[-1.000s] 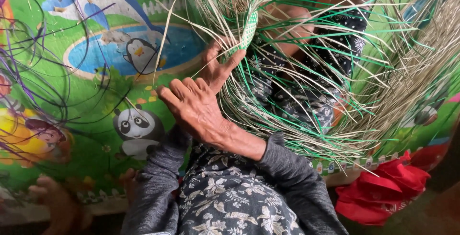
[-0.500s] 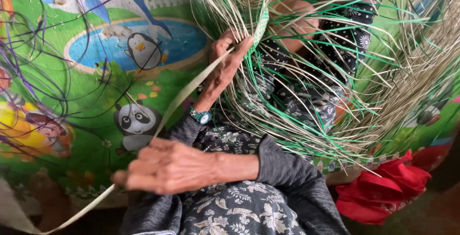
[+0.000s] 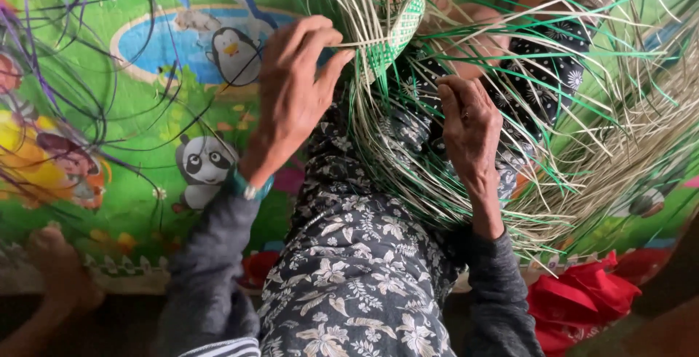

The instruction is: The person weaves a basket using green and white plastic strips. They interlace the strips by hand, pulling them through the existing structure to build up the sides of the basket.

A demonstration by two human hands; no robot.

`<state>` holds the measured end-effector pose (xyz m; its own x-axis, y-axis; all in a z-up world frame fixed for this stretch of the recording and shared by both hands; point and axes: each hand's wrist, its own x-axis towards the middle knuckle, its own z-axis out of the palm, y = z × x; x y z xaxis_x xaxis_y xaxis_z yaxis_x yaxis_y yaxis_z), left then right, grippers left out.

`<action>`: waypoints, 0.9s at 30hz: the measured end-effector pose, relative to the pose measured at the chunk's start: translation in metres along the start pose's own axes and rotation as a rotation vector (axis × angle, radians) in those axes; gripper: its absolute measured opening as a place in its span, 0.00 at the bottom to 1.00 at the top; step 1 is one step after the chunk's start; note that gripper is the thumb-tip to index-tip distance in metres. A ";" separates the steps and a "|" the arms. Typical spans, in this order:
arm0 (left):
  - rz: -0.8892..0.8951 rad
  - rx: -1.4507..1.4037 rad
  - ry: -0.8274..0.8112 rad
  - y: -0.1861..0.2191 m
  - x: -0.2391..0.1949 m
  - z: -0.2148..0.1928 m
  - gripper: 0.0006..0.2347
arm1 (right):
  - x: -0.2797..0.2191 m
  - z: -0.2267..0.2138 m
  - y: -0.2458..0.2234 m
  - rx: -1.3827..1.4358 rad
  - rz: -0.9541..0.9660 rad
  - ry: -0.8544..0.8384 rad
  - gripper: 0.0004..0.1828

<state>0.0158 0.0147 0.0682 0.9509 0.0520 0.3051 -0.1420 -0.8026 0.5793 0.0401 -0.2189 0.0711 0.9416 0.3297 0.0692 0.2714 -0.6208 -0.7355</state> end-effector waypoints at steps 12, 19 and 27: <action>-0.216 -0.625 -0.392 -0.060 0.001 0.051 0.06 | 0.000 0.008 0.021 -0.081 -0.061 -0.043 0.04; -0.117 -0.639 -0.479 -0.048 0.024 0.031 0.09 | 0.008 0.036 0.031 -0.451 -0.363 -0.116 0.30; -0.107 -0.685 -0.515 -0.050 0.037 0.055 0.10 | 0.040 0.052 0.018 -0.303 -0.458 -0.100 0.33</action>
<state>0.0732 0.0242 0.0090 0.9514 -0.3019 -0.0616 -0.0216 -0.2648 0.9641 0.0719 -0.1799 0.0251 0.6944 0.6705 0.2612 0.7075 -0.5700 -0.4178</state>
